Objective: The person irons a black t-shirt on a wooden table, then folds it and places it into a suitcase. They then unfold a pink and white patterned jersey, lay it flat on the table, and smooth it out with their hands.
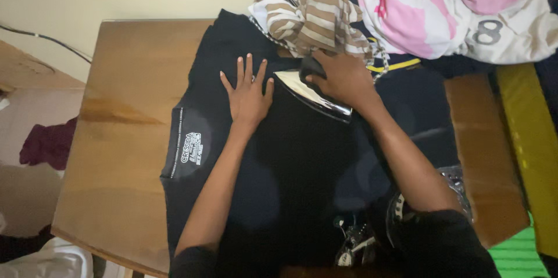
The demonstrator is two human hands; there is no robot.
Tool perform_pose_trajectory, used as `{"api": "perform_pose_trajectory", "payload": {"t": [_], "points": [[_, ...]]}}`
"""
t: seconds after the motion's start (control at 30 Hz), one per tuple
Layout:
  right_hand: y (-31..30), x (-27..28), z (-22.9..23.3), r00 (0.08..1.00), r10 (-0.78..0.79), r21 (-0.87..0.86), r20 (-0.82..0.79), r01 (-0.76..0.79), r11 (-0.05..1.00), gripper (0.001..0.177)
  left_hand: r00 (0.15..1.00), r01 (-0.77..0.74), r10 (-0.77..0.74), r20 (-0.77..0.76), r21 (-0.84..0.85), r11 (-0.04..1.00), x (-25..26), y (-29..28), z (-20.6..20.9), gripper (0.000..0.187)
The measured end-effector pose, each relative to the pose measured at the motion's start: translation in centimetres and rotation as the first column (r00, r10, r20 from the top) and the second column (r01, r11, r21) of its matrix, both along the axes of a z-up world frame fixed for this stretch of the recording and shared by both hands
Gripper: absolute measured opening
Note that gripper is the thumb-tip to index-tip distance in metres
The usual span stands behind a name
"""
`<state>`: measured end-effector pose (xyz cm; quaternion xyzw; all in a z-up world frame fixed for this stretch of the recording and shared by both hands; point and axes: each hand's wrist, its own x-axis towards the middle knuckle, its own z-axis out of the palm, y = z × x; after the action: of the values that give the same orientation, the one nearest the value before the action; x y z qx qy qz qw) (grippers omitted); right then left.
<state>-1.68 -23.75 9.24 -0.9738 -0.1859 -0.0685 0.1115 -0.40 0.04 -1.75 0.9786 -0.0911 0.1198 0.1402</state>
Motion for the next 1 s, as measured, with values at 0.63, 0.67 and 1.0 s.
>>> {"api": "perform_pose_trajectory", "payload": {"t": [0.63, 0.67, 1.0], "points": [[-0.1, -0.7, 0.3, 0.997, 0.028, -0.006, 0.068, -0.028, 1.0, 0.058, 0.999, -0.039, 0.039, -0.034, 0.0, 0.999, 0.2, -0.1, 0.7, 0.058], [0.0, -0.7, -0.1, 0.996, -0.022, -0.021, 0.086, 0.023, 1.0, 0.056, 0.999, -0.03, 0.03, -0.016, 0.006, 1.0, 0.3, 0.1, 0.5, 0.057], [-1.1, -0.3, -1.2, 0.967, 0.043, -0.026, 0.25, -0.038, 0.999, 0.054, 0.996, -0.042, 0.042, -0.074, 0.002, 0.999, -0.2, -0.1, 0.6, 0.059]]}}
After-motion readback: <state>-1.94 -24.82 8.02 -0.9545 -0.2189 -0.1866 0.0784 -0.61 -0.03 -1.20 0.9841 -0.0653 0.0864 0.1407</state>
